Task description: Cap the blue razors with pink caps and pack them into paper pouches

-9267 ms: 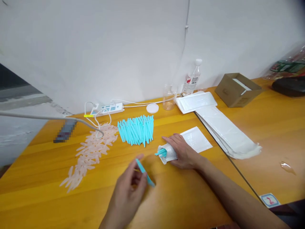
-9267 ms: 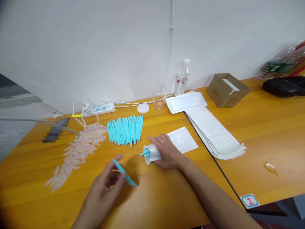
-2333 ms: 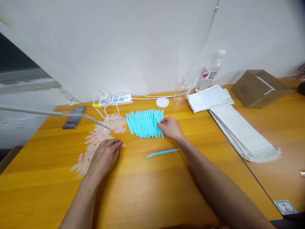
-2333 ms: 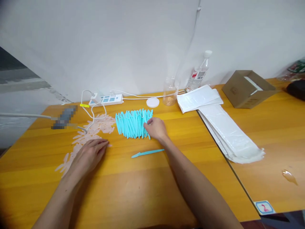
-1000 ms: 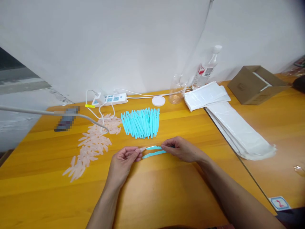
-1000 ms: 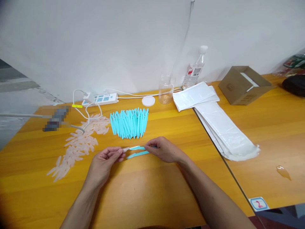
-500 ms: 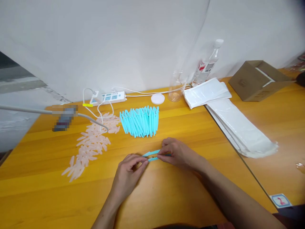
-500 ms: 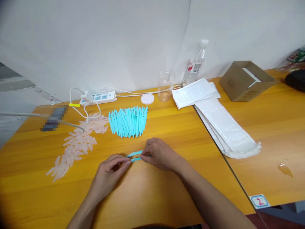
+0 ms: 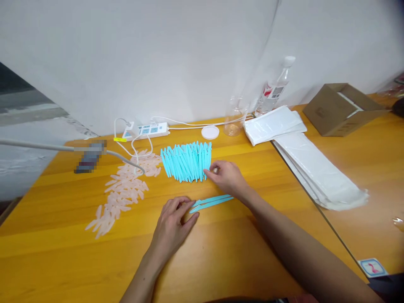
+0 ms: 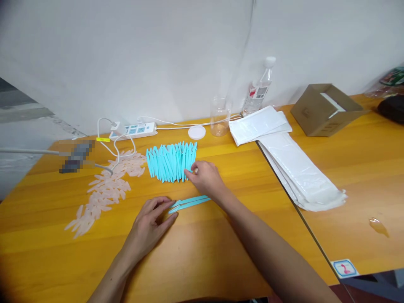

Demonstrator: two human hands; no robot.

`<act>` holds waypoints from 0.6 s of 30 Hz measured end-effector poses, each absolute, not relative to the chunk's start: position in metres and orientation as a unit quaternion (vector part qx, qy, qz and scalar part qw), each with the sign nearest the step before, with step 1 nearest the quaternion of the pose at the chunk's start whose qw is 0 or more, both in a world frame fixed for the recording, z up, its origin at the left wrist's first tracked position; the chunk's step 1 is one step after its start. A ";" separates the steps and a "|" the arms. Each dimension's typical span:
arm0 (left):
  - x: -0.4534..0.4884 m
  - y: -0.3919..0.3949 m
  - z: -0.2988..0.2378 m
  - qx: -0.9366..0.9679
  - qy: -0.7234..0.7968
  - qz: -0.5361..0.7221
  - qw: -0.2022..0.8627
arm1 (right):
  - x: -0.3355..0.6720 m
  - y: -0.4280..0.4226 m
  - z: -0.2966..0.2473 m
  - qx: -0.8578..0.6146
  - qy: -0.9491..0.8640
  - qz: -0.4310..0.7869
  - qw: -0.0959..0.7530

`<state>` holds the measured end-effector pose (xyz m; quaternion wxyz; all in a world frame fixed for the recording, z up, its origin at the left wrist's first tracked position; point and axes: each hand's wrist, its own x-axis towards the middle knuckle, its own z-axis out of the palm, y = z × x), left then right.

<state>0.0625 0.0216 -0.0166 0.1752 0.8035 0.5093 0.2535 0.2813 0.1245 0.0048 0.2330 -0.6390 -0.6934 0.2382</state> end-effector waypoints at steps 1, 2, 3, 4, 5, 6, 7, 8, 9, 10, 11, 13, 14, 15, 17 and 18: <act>0.062 0.022 -0.016 0.803 0.509 0.251 0.180 | 0.275 0.131 0.005 -0.650 -0.687 0.234 0.224; 0.059 0.022 -0.015 0.801 0.512 0.251 0.184 | 0.269 0.137 0.005 -0.659 -0.682 0.232 0.215; 0.055 0.022 -0.013 0.795 0.518 0.252 0.188 | 0.264 0.141 0.004 -0.666 -0.677 0.233 0.209; 0.049 0.023 -0.012 0.787 0.529 0.255 0.190 | 0.260 0.145 0.003 -0.668 -0.673 0.240 0.207; 0.041 0.025 -0.010 0.777 0.541 0.259 0.190 | 0.256 0.148 0.002 -0.668 -0.669 0.251 0.209; 0.032 0.026 -0.008 0.767 0.555 0.262 0.187 | 0.254 0.150 0.000 -0.667 -0.663 0.263 0.214; 0.021 0.028 -0.006 0.757 0.568 0.266 0.182 | 0.253 0.152 -0.002 -0.666 -0.657 0.275 0.220; 0.010 0.031 -0.004 0.749 0.580 0.269 0.175 | 0.253 0.154 -0.003 -0.666 -0.651 0.285 0.227; -0.001 0.033 -0.002 0.741 0.591 0.272 0.166 | 0.254 0.155 -0.005 -0.666 -0.646 0.293 0.232; -0.011 0.035 0.001 0.735 0.601 0.273 0.156 | 0.256 0.156 -0.007 -0.666 -0.641 0.300 0.236; -0.021 0.037 0.003 0.729 0.610 0.273 0.148 | 0.258 0.156 -0.008 -0.665 -0.636 0.308 0.242; -0.037 0.039 0.007 0.718 0.627 0.270 0.137 | 0.266 0.156 -0.009 -0.665 -0.625 0.319 0.256; -0.044 0.039 0.008 0.712 0.636 0.267 0.134 | 0.271 0.154 -0.009 -0.664 -0.620 0.323 0.264; -0.051 0.039 0.009 0.705 0.644 0.264 0.131 | 0.277 0.152 -0.009 -0.662 -0.616 0.327 0.274; -0.064 0.038 0.008 0.697 0.658 0.257 0.124 | 0.290 0.144 -0.007 -0.650 -0.611 0.340 0.300; -0.070 0.038 0.006 0.696 0.663 0.251 0.114 | 0.296 0.138 -0.005 -0.640 -0.612 0.344 0.314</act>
